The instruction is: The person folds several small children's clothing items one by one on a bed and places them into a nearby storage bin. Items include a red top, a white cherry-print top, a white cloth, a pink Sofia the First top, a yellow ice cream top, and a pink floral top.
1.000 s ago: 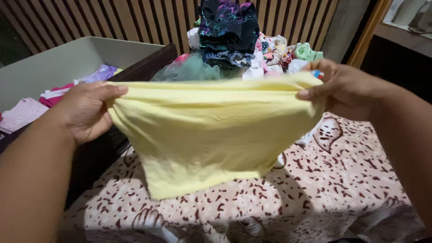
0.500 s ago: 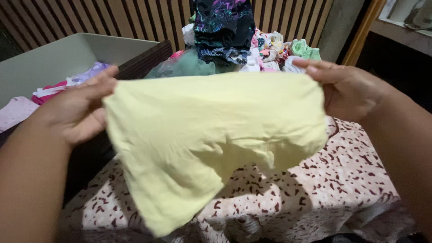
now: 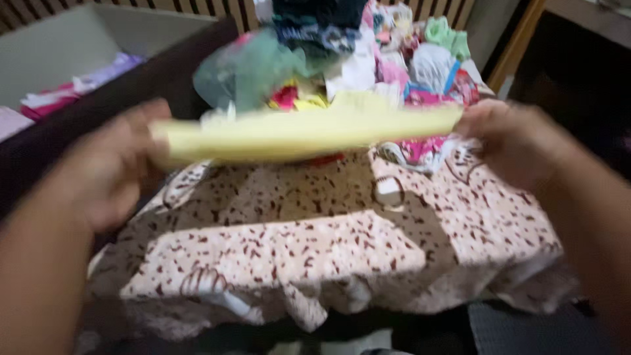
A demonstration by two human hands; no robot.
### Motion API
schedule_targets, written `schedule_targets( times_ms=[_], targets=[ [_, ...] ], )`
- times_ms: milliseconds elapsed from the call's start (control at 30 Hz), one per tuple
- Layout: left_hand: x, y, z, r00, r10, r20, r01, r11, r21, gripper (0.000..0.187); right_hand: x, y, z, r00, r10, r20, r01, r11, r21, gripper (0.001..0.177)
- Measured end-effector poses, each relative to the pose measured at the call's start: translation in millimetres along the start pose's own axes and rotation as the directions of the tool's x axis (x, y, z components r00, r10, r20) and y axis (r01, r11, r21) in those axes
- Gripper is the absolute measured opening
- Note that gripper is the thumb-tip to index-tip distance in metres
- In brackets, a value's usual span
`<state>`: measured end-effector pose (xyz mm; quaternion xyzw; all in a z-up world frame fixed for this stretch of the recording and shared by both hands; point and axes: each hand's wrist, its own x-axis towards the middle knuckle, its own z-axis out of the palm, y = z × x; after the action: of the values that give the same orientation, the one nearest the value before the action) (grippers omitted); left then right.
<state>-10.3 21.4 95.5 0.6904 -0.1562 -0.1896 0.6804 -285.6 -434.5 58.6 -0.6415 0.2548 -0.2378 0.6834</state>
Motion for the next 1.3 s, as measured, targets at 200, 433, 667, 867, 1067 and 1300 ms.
schedule_targets(
  times_ms=[200, 433, 667, 867, 1067, 1300],
  targets=[
    [-69.1, -115.4, -3.3, 0.835, -0.532, -0.137, 0.544, 0.763, 0.349, 0.050, -63.2, 124.2, -22.6, 0.893, 0.443, 0.081, -0.407, 0.870, -0.276, 0.017],
    [-64.2, -143.4, -10.4, 0.839, -0.509, -0.193, 0.540, 0.737, 0.406, 0.036, -80.9, 86.4, 16.9, 0.855, 0.509, -0.098, -0.507, 0.781, -0.364, 0.018],
    [-69.0, -164.2, 1.0, 0.888, -0.401, -0.223, 0.448, 0.652, 0.612, 0.038, -77.2, 93.3, 44.1, 0.864, 0.475, -0.168, -0.415, 0.483, -0.771, 0.046],
    [-47.8, -122.2, 14.8, 0.973, -0.222, -0.069, 0.188, 0.579, 0.794, 0.043, -64.0, 81.8, 44.0, 0.952, 0.265, -0.150, -0.283, 0.585, -0.760, 0.043],
    [-52.2, -49.9, 103.5, 0.903, 0.163, 0.398, -0.372, 0.762, 0.531, 0.027, -61.2, 20.4, 121.7, 0.914, 0.005, 0.405, 0.233, 0.812, -0.535, 0.071],
    [-60.9, 8.2, 147.5, 0.826, 0.097, 0.556, -0.405, 0.788, 0.464, 0.029, -55.6, -8.1, 149.3, 0.734, 0.015, 0.679, 0.338, 0.859, -0.385, 0.038]
  ],
)
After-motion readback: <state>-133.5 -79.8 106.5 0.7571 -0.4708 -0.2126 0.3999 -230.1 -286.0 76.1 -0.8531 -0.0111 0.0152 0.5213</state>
